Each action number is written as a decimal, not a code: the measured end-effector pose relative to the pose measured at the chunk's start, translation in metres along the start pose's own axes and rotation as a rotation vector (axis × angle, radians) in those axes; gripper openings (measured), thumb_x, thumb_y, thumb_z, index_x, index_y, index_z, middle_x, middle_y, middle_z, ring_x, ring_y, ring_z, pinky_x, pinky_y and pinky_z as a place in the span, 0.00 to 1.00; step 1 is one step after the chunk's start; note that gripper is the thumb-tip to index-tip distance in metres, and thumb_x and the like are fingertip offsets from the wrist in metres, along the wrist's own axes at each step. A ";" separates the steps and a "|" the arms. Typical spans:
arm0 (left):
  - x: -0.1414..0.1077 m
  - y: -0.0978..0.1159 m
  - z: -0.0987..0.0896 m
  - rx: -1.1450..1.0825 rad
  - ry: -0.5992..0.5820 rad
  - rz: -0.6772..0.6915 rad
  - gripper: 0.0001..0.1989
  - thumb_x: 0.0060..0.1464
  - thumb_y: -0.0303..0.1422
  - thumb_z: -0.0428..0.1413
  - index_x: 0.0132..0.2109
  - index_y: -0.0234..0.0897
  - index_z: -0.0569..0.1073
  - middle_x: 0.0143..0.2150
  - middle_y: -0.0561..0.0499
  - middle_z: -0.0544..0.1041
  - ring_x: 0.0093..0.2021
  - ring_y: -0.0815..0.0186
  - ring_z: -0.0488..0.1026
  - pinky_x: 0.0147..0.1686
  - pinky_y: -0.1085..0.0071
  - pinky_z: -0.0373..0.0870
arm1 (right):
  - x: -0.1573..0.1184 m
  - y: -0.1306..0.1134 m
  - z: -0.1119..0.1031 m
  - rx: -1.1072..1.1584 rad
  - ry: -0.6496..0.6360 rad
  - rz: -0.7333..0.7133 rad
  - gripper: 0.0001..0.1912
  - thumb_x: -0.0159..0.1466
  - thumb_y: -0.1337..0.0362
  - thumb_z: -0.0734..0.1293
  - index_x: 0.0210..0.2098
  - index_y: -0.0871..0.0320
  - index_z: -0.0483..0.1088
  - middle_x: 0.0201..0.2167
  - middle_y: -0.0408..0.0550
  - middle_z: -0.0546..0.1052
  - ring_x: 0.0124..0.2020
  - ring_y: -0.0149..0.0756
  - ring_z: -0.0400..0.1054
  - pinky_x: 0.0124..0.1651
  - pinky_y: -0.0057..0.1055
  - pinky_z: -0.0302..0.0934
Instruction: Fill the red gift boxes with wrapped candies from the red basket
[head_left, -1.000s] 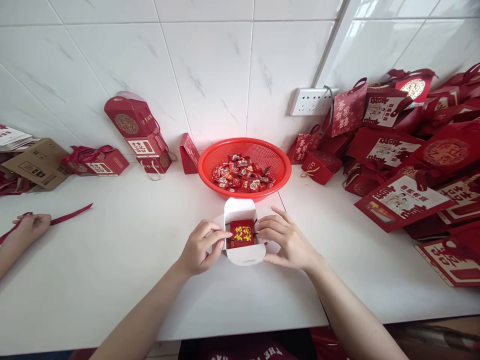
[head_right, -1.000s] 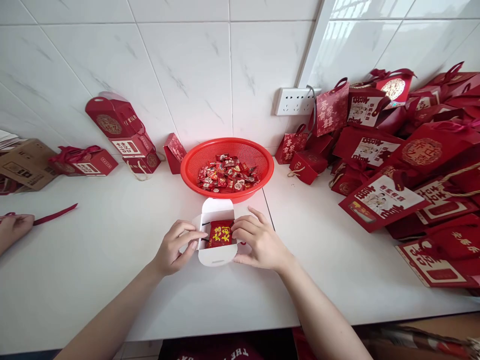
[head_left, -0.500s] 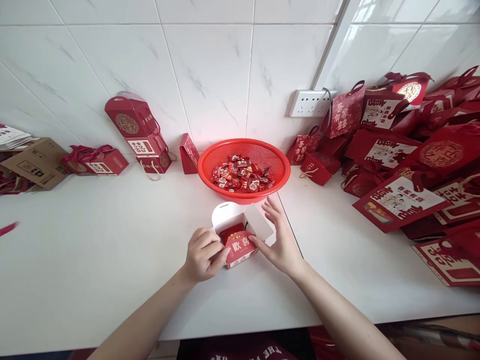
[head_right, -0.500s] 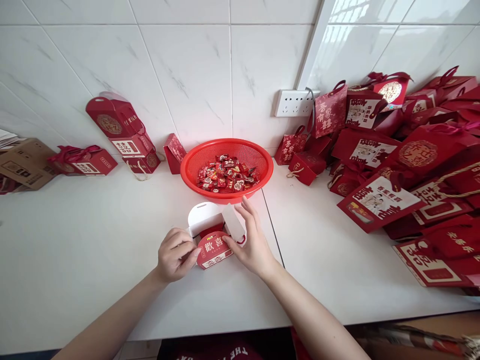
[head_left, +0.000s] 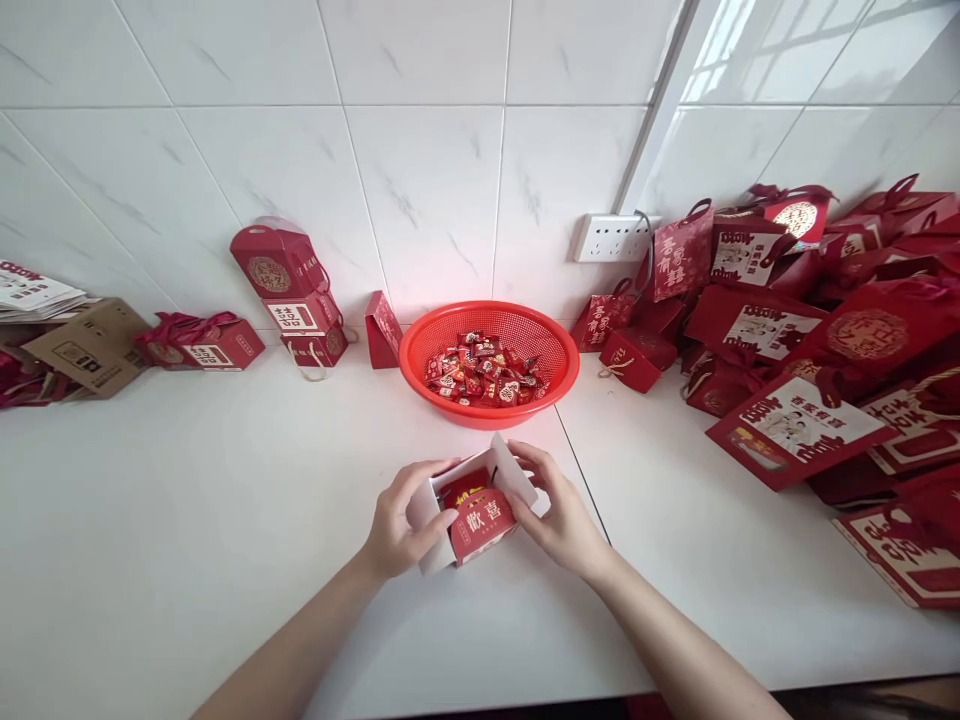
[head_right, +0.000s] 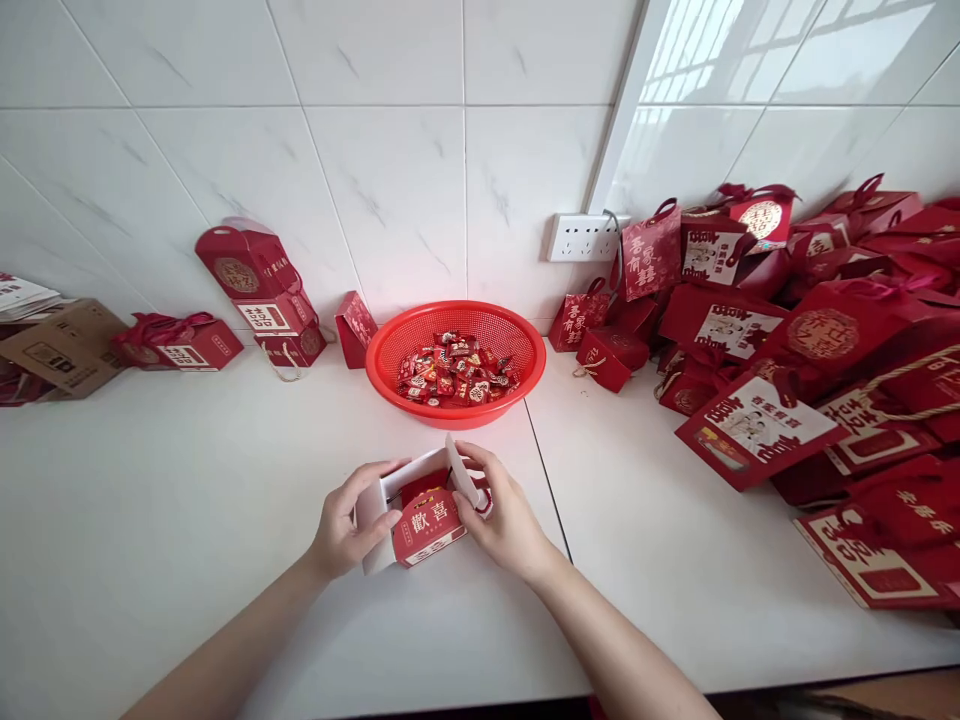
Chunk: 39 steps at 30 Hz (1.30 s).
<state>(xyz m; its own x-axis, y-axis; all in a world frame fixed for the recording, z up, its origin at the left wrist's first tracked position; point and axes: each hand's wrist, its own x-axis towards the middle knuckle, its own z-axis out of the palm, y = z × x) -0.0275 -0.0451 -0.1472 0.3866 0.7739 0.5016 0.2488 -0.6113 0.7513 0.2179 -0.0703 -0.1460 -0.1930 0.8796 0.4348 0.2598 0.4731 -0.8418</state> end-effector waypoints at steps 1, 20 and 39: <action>0.002 -0.001 -0.002 0.041 -0.037 0.094 0.23 0.58 0.31 0.58 0.60 0.41 0.69 0.58 0.43 0.75 0.58 0.53 0.72 0.56 0.54 0.71 | 0.001 0.000 0.000 -0.010 -0.003 -0.002 0.27 0.69 0.68 0.63 0.65 0.48 0.56 0.61 0.53 0.69 0.59 0.42 0.68 0.54 0.41 0.70; 0.001 -0.023 -0.017 0.015 0.064 -0.087 0.18 0.63 0.26 0.42 0.51 0.36 0.74 0.48 0.44 0.79 0.49 0.60 0.76 0.49 0.63 0.74 | 0.008 0.018 -0.010 -0.148 -0.281 -0.231 0.22 0.67 0.55 0.68 0.60 0.49 0.69 0.66 0.52 0.63 0.67 0.49 0.56 0.67 0.49 0.56; 0.014 0.023 -0.028 0.218 -0.265 0.192 0.17 0.62 0.29 0.52 0.54 0.46 0.78 0.66 0.45 0.64 0.63 0.54 0.65 0.60 0.56 0.66 | 0.002 0.020 0.003 0.126 0.164 0.222 0.19 0.71 0.52 0.59 0.54 0.52 0.71 0.38 0.47 0.76 0.25 0.32 0.65 0.33 0.36 0.70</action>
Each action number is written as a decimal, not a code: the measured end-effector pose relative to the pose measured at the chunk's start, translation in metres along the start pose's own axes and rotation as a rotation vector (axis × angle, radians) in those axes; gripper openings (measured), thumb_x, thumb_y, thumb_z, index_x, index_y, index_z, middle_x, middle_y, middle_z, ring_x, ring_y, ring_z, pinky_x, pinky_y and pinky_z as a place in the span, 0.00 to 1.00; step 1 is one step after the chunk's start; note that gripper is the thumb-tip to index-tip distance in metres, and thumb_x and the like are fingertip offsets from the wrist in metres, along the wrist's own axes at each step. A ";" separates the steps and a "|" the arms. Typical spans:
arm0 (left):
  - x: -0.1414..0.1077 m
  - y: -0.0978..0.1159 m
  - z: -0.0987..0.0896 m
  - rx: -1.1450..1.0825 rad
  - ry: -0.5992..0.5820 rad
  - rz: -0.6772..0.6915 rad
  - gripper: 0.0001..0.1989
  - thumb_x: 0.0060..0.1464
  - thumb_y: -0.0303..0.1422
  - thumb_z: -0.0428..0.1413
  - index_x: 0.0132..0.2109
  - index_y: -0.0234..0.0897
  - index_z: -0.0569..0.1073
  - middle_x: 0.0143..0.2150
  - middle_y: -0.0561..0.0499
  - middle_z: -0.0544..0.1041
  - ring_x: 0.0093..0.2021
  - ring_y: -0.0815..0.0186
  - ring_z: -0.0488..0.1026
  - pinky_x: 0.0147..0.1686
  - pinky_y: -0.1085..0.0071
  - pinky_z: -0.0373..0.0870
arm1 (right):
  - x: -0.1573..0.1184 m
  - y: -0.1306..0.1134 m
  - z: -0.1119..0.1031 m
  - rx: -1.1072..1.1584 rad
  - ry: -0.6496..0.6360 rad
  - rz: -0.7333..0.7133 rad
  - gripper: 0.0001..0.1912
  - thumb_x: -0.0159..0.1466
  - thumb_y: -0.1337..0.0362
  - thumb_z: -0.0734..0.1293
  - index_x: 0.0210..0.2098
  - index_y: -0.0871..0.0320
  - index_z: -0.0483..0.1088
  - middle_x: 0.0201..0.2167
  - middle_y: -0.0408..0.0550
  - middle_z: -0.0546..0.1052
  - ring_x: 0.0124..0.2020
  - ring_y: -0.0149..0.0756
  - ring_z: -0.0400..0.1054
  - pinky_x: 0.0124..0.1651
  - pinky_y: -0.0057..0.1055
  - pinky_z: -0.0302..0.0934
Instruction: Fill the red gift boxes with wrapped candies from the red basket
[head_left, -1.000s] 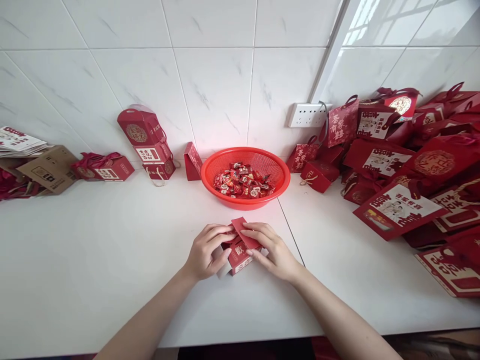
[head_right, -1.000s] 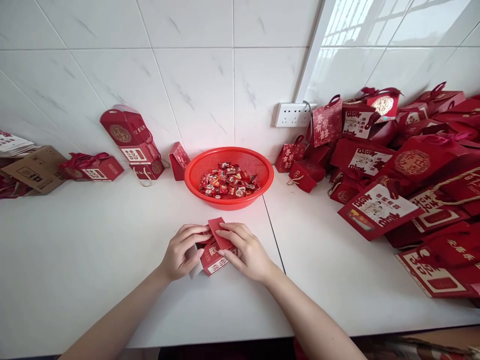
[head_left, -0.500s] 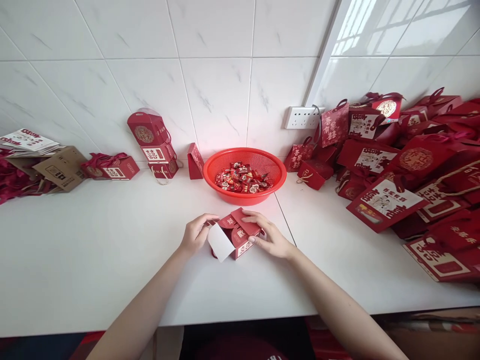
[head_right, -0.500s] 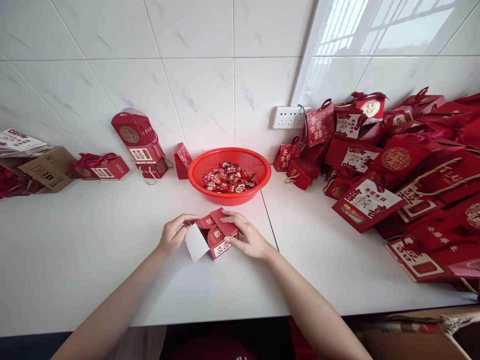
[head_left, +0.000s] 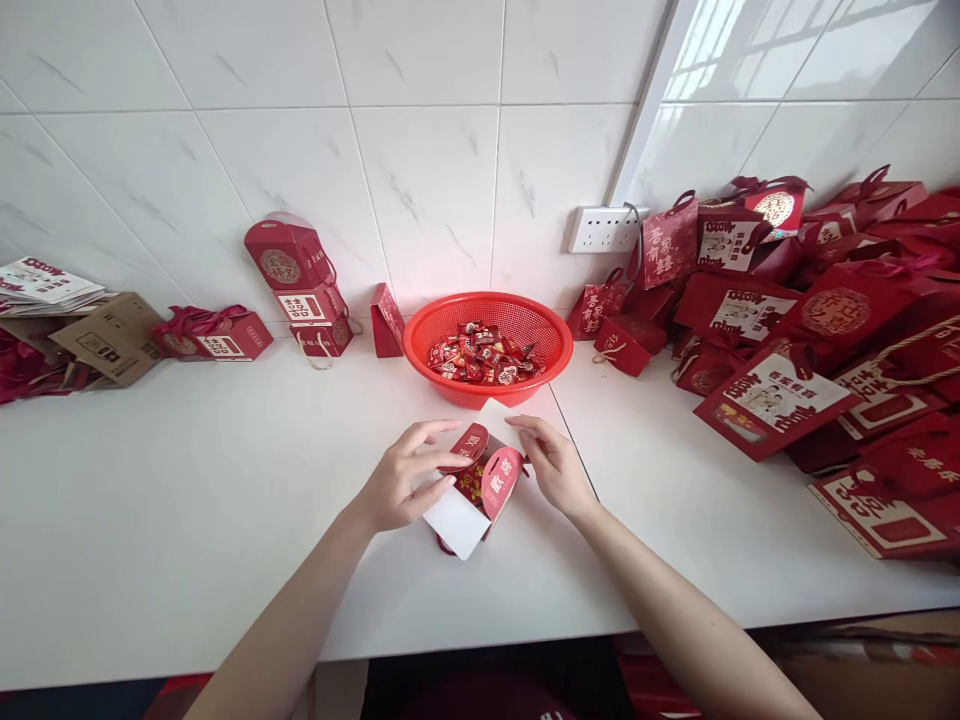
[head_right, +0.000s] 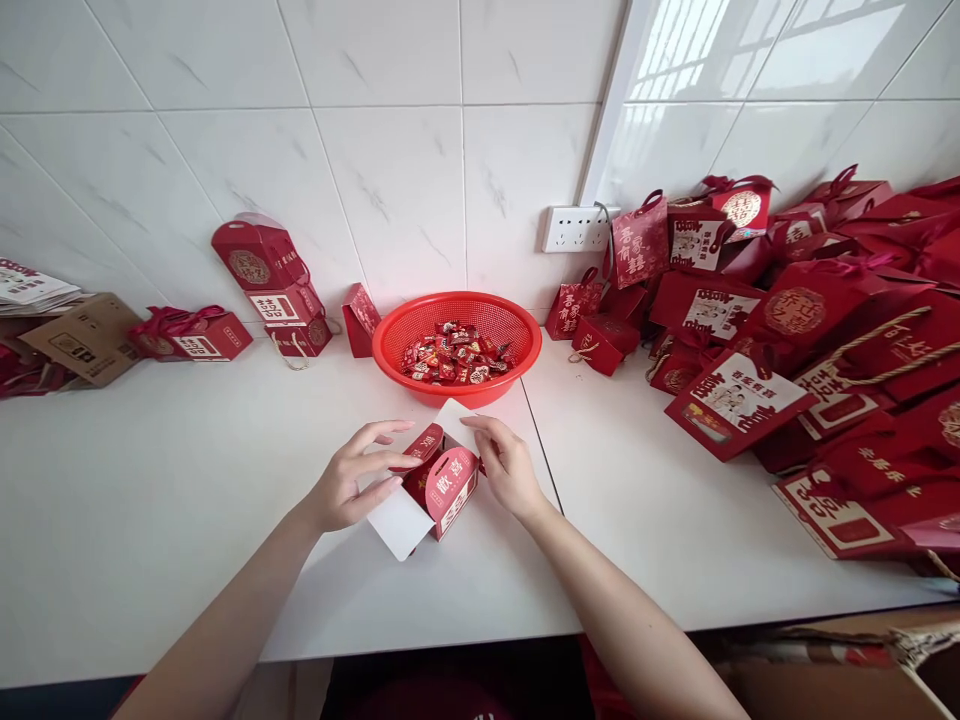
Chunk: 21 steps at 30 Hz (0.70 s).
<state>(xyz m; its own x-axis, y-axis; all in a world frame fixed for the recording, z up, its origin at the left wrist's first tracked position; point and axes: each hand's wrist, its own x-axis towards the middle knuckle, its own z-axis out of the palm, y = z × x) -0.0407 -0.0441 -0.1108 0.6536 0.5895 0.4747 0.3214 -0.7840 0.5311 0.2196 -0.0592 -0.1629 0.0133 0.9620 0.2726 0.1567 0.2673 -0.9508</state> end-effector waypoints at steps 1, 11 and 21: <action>0.000 0.001 0.000 -0.010 -0.013 -0.002 0.19 0.62 0.27 0.52 0.57 0.47 0.76 0.67 0.45 0.62 0.63 0.54 0.65 0.60 0.56 0.66 | 0.001 0.000 0.000 -0.009 -0.007 0.025 0.19 0.71 0.51 0.59 0.53 0.53 0.72 0.36 0.47 0.76 0.25 0.32 0.66 0.33 0.36 0.71; -0.010 -0.017 -0.004 0.068 0.060 -0.326 0.23 0.64 0.33 0.52 0.64 0.49 0.68 0.64 0.48 0.69 0.64 0.54 0.64 0.64 0.56 0.63 | 0.003 -0.002 -0.009 -0.225 -0.186 -0.010 0.21 0.71 0.48 0.60 0.52 0.51 0.77 0.57 0.53 0.75 0.59 0.50 0.68 0.56 0.48 0.69; -0.008 -0.032 -0.001 -0.579 -0.087 -0.683 0.25 0.64 0.47 0.51 0.62 0.40 0.72 0.62 0.45 0.74 0.57 0.51 0.74 0.51 0.60 0.74 | 0.000 -0.007 -0.012 -0.233 -0.466 -0.155 0.27 0.74 0.50 0.55 0.70 0.46 0.55 0.73 0.46 0.53 0.74 0.45 0.43 0.73 0.51 0.41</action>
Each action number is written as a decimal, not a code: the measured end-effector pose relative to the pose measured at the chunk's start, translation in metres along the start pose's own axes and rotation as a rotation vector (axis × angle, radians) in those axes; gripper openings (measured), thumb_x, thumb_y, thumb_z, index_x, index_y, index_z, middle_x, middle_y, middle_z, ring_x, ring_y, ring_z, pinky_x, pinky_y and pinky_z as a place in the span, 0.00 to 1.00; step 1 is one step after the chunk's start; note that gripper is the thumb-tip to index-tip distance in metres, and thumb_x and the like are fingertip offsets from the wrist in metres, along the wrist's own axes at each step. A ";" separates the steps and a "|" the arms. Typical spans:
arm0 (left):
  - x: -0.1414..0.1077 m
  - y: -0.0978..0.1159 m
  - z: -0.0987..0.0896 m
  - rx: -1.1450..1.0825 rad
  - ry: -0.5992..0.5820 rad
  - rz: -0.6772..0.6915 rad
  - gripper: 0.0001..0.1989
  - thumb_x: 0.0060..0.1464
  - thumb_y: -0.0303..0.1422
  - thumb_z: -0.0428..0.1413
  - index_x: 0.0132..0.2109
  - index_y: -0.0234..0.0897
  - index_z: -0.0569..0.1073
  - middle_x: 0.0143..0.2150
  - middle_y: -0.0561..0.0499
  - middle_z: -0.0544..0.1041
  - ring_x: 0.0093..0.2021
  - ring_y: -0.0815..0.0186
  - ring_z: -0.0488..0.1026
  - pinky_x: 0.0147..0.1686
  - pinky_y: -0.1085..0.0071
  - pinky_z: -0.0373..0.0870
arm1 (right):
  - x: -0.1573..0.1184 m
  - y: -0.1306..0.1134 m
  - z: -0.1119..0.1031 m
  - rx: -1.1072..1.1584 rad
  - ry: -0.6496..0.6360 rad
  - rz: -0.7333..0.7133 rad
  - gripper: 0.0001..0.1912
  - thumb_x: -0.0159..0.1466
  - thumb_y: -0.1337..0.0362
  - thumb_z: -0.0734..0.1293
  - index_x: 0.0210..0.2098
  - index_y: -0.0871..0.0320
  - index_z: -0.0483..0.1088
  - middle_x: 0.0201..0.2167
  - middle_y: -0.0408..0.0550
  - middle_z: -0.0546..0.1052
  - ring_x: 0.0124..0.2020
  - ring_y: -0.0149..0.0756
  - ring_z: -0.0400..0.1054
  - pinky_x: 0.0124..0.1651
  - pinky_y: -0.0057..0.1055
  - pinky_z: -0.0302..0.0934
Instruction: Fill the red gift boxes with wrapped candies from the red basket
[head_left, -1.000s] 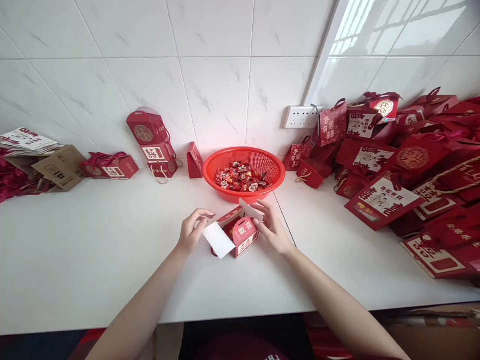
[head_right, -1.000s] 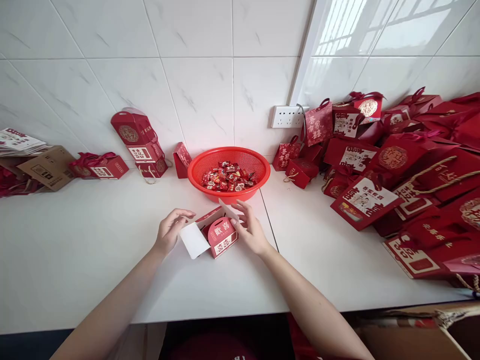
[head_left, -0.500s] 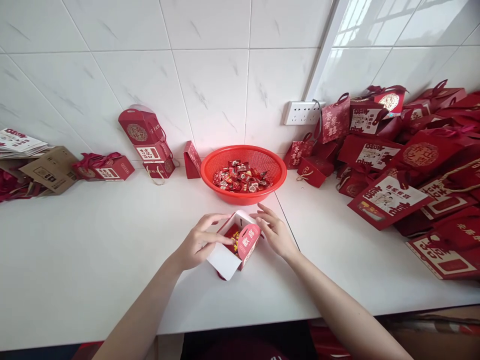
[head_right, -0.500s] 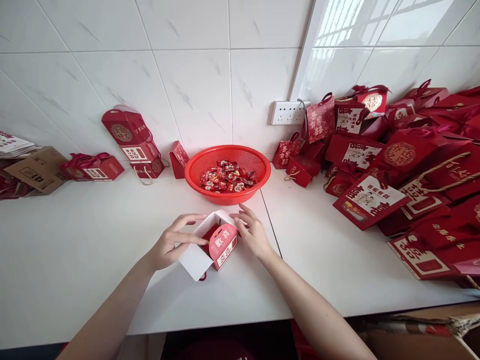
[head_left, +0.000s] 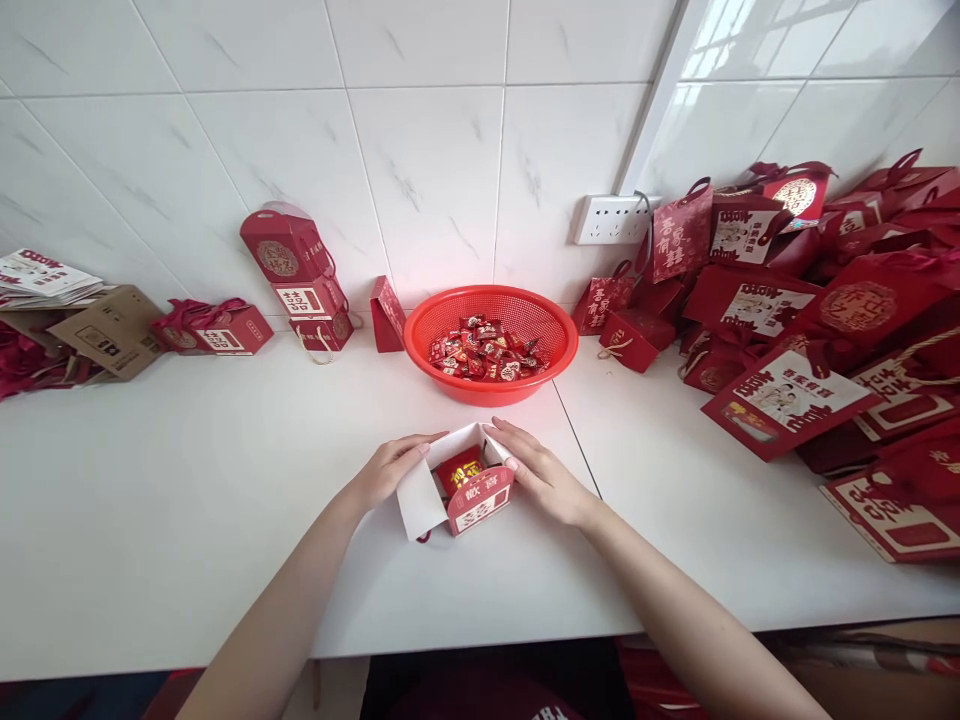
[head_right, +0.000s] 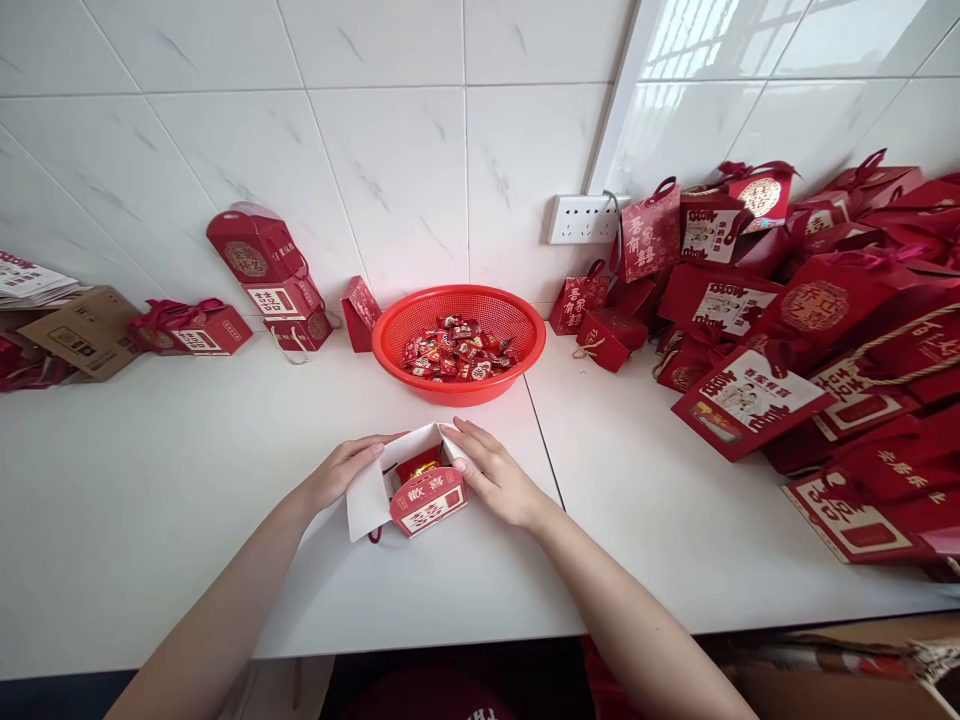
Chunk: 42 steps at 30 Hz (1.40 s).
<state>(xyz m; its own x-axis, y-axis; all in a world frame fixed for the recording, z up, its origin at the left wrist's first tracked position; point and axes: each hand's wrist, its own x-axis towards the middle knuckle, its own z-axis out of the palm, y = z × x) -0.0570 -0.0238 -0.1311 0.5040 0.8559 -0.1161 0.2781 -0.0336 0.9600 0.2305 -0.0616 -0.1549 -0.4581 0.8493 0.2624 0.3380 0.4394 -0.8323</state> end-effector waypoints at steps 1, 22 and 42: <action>0.001 -0.001 0.000 0.008 0.011 0.000 0.25 0.64 0.47 0.51 0.61 0.40 0.73 0.61 0.45 0.74 0.57 0.51 0.73 0.52 0.60 0.73 | -0.001 0.000 0.000 0.012 -0.019 0.008 0.27 0.74 0.50 0.55 0.70 0.45 0.56 0.73 0.46 0.50 0.74 0.45 0.41 0.73 0.51 0.41; 0.009 -0.011 0.016 0.097 0.199 0.094 0.22 0.64 0.47 0.50 0.47 0.35 0.79 0.45 0.45 0.80 0.46 0.56 0.76 0.46 0.64 0.73 | -0.005 -0.014 0.005 -0.210 -0.034 -0.158 0.51 0.57 0.53 0.75 0.72 0.50 0.46 0.67 0.57 0.60 0.68 0.53 0.54 0.72 0.59 0.36; 0.008 -0.021 0.037 -0.096 0.133 0.377 0.64 0.46 0.37 0.70 0.74 0.50 0.31 0.67 0.39 0.65 0.64 0.45 0.66 0.57 0.50 0.71 | 0.002 0.013 0.012 -0.087 0.062 -0.115 0.54 0.65 0.51 0.68 0.74 0.48 0.25 0.75 0.49 0.29 0.75 0.48 0.25 0.73 0.53 0.33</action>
<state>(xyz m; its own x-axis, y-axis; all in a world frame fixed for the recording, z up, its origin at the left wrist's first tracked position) -0.0281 -0.0352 -0.1617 0.4439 0.8525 0.2761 0.0139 -0.3146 0.9491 0.2243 -0.0574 -0.1710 -0.4468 0.8073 0.3855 0.3576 0.5561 -0.7502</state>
